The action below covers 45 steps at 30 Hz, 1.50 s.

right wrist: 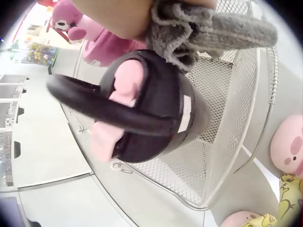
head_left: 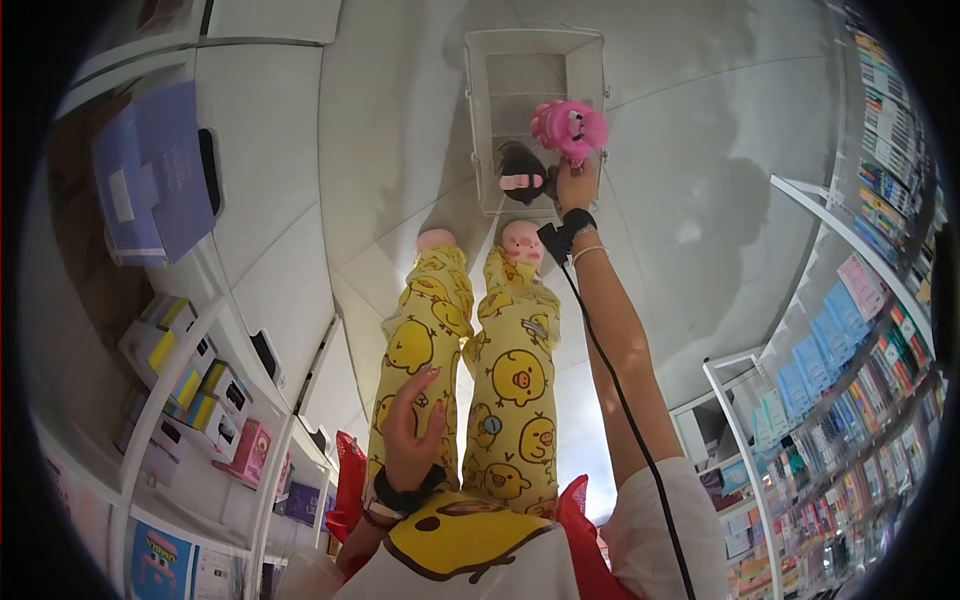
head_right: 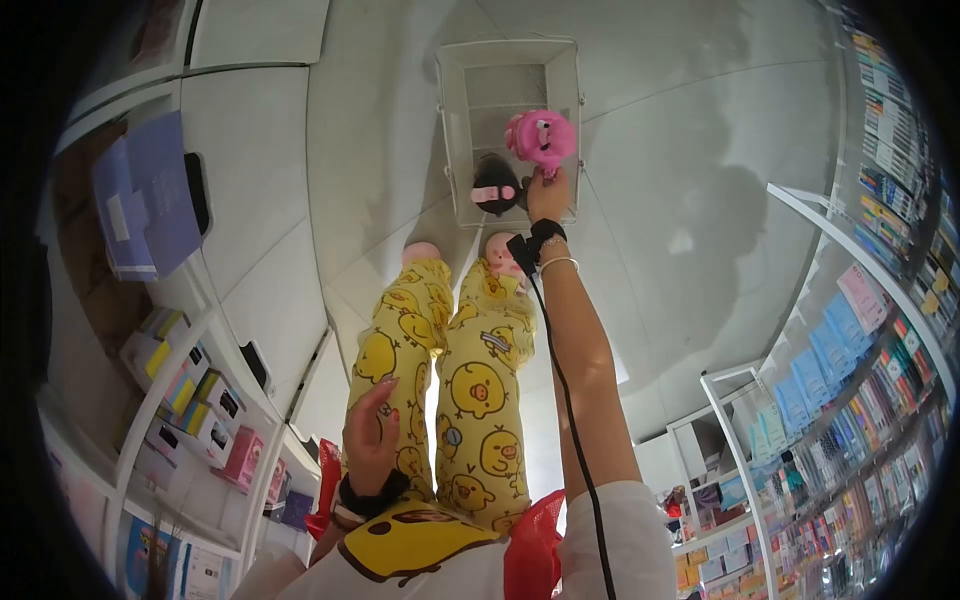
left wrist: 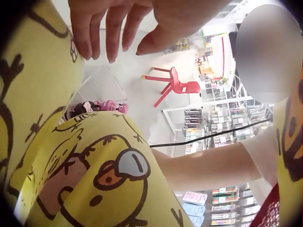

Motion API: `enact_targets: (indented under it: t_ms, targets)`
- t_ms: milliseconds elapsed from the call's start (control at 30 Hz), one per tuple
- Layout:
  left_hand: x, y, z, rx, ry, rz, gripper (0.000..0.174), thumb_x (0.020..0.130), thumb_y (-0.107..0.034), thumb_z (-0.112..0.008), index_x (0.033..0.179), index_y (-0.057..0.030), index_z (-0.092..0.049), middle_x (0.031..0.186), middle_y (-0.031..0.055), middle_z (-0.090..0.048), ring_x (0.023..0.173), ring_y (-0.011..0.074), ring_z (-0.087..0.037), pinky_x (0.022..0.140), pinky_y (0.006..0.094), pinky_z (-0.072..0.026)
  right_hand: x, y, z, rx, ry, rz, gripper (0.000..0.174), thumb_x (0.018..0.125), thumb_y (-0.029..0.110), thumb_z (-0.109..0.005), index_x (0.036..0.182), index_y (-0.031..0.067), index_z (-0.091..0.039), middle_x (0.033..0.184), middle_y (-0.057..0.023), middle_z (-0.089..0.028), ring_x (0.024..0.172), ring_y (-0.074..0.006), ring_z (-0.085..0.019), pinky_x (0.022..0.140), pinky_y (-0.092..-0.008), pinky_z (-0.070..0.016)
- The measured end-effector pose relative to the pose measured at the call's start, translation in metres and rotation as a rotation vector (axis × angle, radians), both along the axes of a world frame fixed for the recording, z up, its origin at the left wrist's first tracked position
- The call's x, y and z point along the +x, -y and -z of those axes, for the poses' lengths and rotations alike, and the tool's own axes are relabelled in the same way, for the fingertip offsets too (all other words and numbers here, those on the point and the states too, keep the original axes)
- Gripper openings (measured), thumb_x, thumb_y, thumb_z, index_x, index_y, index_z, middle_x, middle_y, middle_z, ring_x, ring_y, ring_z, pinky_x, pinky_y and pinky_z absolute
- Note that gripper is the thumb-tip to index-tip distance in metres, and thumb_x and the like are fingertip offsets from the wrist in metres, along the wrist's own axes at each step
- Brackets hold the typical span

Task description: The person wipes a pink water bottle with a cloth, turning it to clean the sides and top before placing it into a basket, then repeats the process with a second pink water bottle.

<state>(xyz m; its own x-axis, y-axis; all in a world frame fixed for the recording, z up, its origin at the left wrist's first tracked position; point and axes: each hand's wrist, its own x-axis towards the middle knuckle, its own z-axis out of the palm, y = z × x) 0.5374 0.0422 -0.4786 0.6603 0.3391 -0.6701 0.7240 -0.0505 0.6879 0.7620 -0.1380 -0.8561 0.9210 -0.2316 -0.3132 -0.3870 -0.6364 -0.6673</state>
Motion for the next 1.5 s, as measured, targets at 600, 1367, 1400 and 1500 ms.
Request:
enact_targets:
  t_ms: [600, 1367, 1400, 1500]
  targets:
    - [0.030, -0.004, -0.027, -0.111, 0.004, -0.133, 0.036, 0.086, 0.002, -0.052, 0.121, 0.0037, -0.047, 0.122, 0.0150, -0.054, 0.114, 0.0217, -0.051, 0.097, 0.0331, -0.0391, 0.013, 0.028, 0.061, -0.241, -0.209, -0.087, 0.038, 0.076, 0.030, -0.064, 0.103, 0.0038, -0.059, 0.093, -0.0211, -0.064, 0.090, -0.0388, -0.061, 0.077, -0.0461, -0.0471]
    - [-0.257, 0.038, 0.113, -0.255, -0.538, 0.128, 0.037, 0.089, -0.036, -0.051, 0.119, -0.0165, -0.060, 0.127, 0.0057, -0.054, 0.112, 0.0277, -0.053, 0.086, 0.0372, -0.0476, -0.177, 0.065, -0.441, 0.098, -0.290, -0.597, 0.031, 0.081, 0.028, -0.067, 0.095, 0.0000, -0.065, 0.094, -0.0119, -0.067, 0.092, -0.0201, -0.060, 0.085, -0.0314, -0.0440]
    - [-0.287, 0.052, 0.092, -0.217, -0.541, 0.023, 0.037, 0.089, -0.036, -0.051, 0.120, -0.0164, -0.060, 0.127, 0.0056, -0.054, 0.112, 0.0274, -0.053, 0.086, 0.0371, -0.0476, -0.180, 0.057, -0.448, 0.171, -0.288, -0.694, 0.029, 0.082, 0.026, -0.066, 0.096, 0.0007, -0.065, 0.095, -0.0106, -0.067, 0.092, -0.0189, -0.059, 0.085, -0.0312, -0.0438]
    - [-0.351, 0.099, 0.003, -0.142, -0.515, -0.087, 0.038, 0.090, -0.036, -0.051, 0.121, -0.0160, -0.059, 0.127, 0.0055, -0.054, 0.112, 0.0266, -0.053, 0.086, 0.0367, -0.0477, -0.197, 0.015, -0.504, 0.218, -0.271, -0.952, 0.028, 0.084, 0.025, -0.065, 0.096, 0.0003, -0.065, 0.097, -0.0097, -0.066, 0.093, -0.0177, -0.057, 0.086, -0.0313, -0.0432]
